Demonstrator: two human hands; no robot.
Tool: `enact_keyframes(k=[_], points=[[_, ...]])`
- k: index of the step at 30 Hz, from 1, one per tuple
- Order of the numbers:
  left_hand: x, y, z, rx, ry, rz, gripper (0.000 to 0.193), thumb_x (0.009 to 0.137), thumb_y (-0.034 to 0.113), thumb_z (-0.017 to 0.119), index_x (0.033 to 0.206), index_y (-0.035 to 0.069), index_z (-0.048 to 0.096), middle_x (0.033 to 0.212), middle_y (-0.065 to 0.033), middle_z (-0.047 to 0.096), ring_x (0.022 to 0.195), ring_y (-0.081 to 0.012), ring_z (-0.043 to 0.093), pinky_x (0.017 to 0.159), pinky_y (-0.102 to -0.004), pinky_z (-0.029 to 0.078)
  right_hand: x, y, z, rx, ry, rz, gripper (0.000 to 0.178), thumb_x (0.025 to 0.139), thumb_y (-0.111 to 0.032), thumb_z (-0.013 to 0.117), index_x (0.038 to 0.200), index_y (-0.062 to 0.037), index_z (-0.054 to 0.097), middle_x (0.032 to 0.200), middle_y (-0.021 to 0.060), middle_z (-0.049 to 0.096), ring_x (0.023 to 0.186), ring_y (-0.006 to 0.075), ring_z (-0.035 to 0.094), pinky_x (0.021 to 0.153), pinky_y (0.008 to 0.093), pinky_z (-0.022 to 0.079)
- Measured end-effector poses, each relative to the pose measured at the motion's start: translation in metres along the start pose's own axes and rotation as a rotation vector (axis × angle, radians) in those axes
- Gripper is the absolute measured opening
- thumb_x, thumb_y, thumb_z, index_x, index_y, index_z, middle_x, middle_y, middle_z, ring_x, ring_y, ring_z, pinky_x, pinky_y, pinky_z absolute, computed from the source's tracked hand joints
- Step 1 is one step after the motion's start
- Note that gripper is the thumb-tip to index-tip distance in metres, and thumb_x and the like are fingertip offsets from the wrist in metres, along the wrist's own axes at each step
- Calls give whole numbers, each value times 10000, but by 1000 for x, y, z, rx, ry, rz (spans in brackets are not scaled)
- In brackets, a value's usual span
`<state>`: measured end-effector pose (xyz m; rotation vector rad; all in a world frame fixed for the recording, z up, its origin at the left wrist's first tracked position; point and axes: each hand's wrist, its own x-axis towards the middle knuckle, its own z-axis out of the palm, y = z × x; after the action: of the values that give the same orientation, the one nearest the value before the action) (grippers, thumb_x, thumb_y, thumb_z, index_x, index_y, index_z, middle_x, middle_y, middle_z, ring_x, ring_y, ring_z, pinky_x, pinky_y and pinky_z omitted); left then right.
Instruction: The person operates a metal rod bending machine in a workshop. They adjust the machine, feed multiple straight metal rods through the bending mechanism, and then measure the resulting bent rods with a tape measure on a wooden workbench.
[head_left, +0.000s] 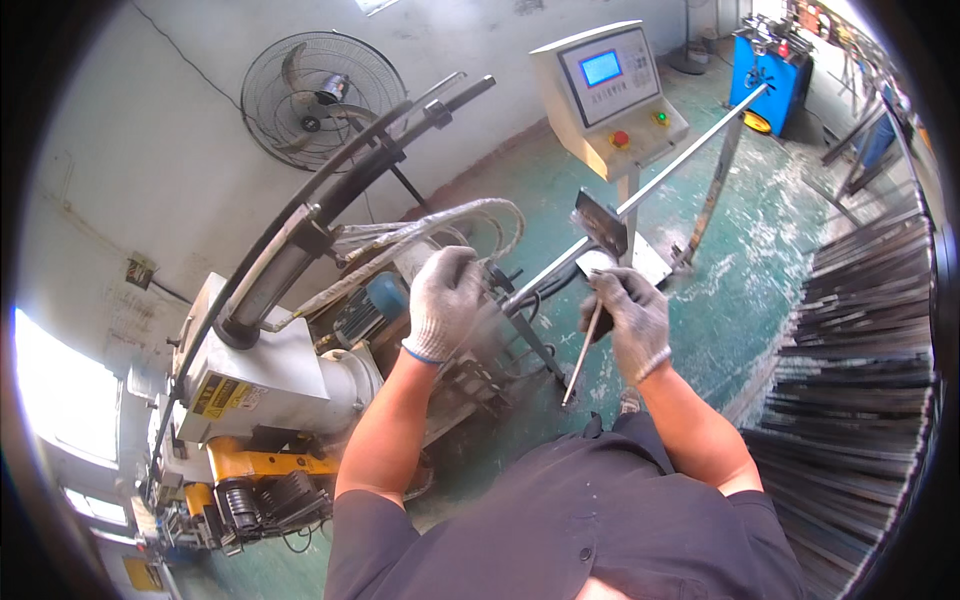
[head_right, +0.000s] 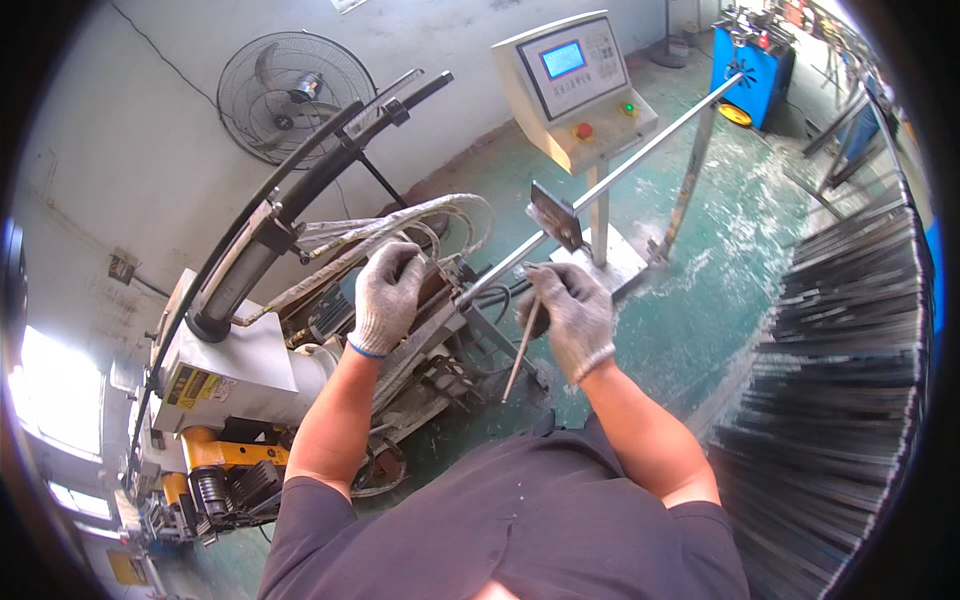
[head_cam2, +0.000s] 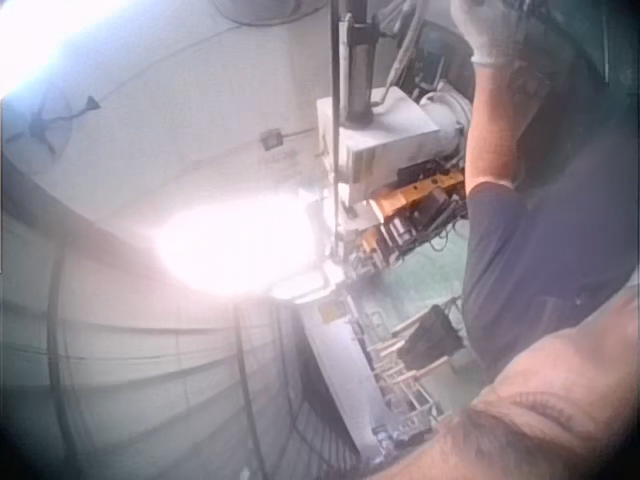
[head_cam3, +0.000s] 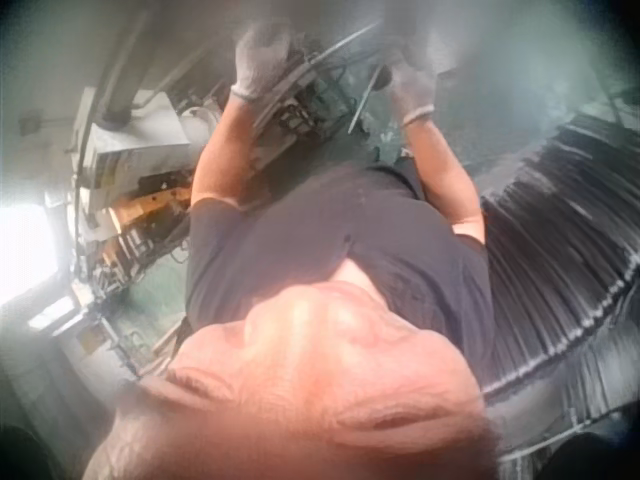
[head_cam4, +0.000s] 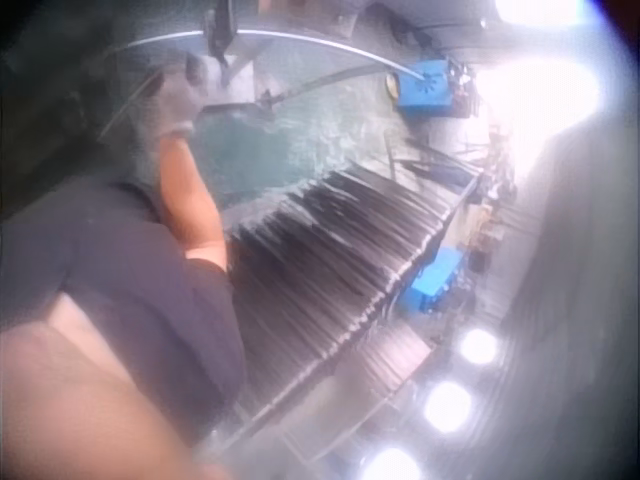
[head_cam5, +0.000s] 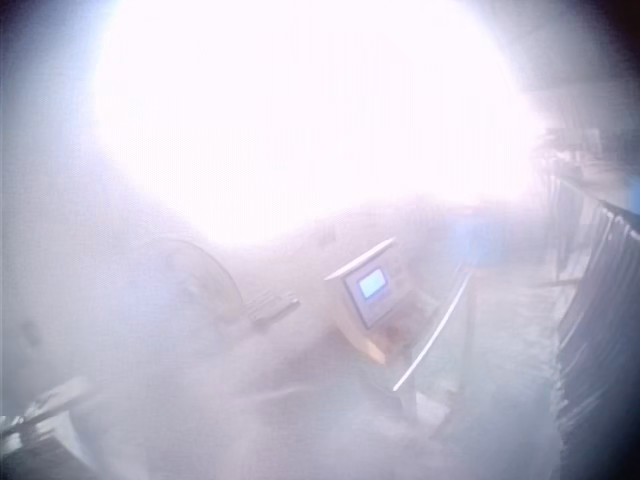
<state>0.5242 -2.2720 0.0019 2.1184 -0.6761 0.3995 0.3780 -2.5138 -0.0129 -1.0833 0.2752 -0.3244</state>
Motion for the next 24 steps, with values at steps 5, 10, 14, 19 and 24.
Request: enact_keyframes(k=[5,10,14,19,24], points=[[59,5,-4,108,98,-13,145,975,55,748,1112,7,744,1029,-194,763,952,-355,755,886,-422,593,97,-18,43,26,-187,139,291,1108,-301,692,1120,-13,728,797,77,724,610,172,676,545,313,530],[94,7,-13,148,90,-69,187,988,77,742,1155,-7,744,1044,-187,768,975,-311,751,899,-394,586,197,2,99,164,-229,352,250,1126,-252,657,1213,-21,690,901,89,727,681,164,673,566,291,542],[94,-18,-10,-32,70,-268,200,1015,52,726,1203,-13,737,1053,-97,777,987,-145,707,916,-337,574,256,4,149,298,-154,541,214,1125,-192,649,1283,-47,650,1059,121,760,831,209,748,621,310,619],[99,-24,32,-277,36,-540,389,1051,35,705,1433,-25,657,1137,-56,726,1023,-114,660,960,-287,560,317,24,181,261,-236,588,234,1153,-182,591,1316,-15,605,1156,171,762,952,255,780,682,328,686],[129,-47,62,-612,220,-521,397,1113,236,740,1418,-4,660,1097,-53,743,948,-119,674,868,-305,578,351,38,199,268,-255,606,218,1131,-107,556,1316,8,569,1063,189,767,822,296,788,726,395,716]])
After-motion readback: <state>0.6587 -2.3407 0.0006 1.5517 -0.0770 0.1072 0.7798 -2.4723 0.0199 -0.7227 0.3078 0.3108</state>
